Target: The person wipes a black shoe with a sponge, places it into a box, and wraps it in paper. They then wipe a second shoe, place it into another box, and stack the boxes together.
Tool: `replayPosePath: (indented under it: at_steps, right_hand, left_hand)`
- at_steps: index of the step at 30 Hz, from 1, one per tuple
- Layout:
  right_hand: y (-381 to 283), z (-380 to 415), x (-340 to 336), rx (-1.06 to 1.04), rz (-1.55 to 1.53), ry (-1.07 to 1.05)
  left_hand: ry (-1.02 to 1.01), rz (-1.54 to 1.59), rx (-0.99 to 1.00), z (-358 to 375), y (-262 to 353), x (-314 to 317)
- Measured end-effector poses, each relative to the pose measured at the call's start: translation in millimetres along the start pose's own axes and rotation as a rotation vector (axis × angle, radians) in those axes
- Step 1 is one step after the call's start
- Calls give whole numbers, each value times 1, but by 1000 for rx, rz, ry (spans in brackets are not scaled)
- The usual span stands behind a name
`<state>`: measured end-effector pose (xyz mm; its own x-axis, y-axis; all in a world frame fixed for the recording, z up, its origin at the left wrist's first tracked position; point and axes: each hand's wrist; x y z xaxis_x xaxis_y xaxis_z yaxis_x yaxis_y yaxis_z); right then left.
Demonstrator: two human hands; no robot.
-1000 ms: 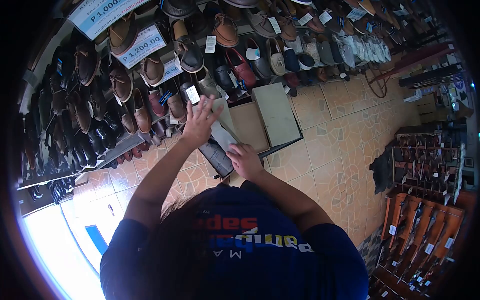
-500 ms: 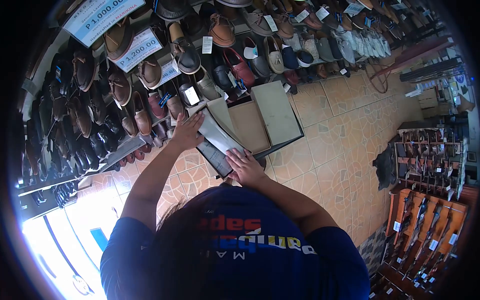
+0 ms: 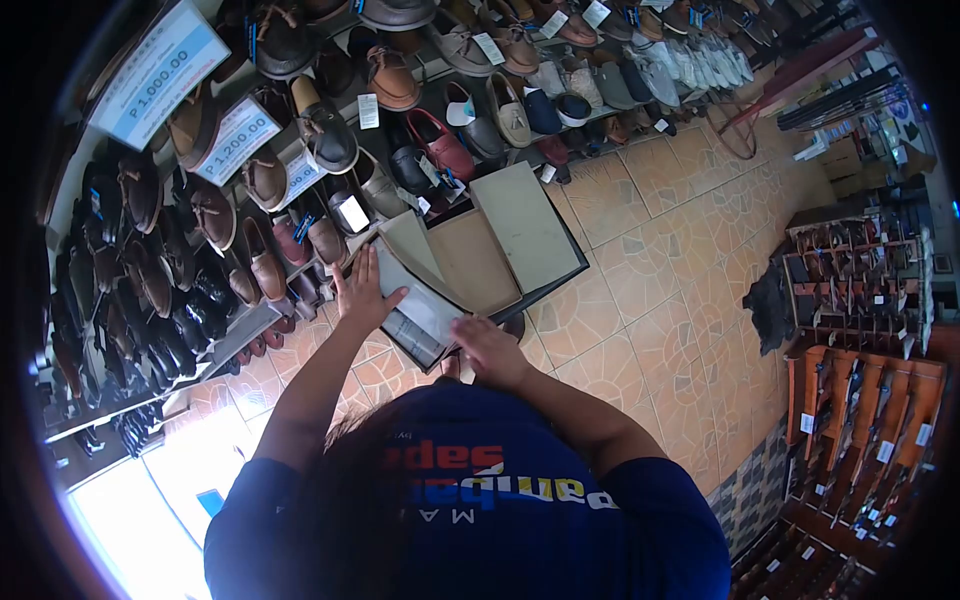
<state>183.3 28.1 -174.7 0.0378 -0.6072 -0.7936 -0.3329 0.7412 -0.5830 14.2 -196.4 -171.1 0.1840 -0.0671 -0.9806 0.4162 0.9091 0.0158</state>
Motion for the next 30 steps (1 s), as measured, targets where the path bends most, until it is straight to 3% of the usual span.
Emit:
replayPosePath:
  at_steps: [3, 5, 8, 12, 15, 19, 22, 25, 26, 29, 30]
  right_hand:
    - [28, 14, 6, 449, -128, 316]
    - [90, 37, 62, 813, -193, 432]
    - [156, 41, 106, 1771, -937, -39]
    - [184, 35, 152, 1785, -1033, 189]
    - [169, 7, 158, 1945, -1076, 374]
    - [128, -7, 134, 1726, -1092, 462]
    - [103, -7, 111, 1347, -788, 571]
    - [83, -8, 58, 1169, -590, 405]
    - [75, -10, 44, 1069, -253, 355]
    - [16, -38, -13, 736, -286, 341]
    - [5, -41, -18, 578, -114, 302]
  left_hand:
    - [-2, -13, 2, -1, 2, 0]
    - [82, 18, 30, -1, 2, 8]
    - [84, 1, 22, 5, 3, 5]
    - [119, 27, 34, 10, 17, 10]
    - [61, 68, 14, 19, 25, 9]
    - [-108, 132, -67, 27, 40, -14]
    - [-106, 154, -65, 29, 37, -15]
    - [-116, 127, -46, 33, 34, -16]
    - [-125, 99, -45, 33, 34, -18]
    - [-99, 115, -39, 34, 33, -14]
    - [-80, 121, -38, 36, 32, -13]
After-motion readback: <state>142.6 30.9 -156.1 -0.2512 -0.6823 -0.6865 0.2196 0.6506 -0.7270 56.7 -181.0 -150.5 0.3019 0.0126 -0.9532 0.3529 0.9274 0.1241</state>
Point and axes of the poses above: each hand's wrist, its own z-axis away from the middle knuckle, its own x-axis out of the palm, y = z × x, and after that the axes turned 4 degrees about y, right-handed
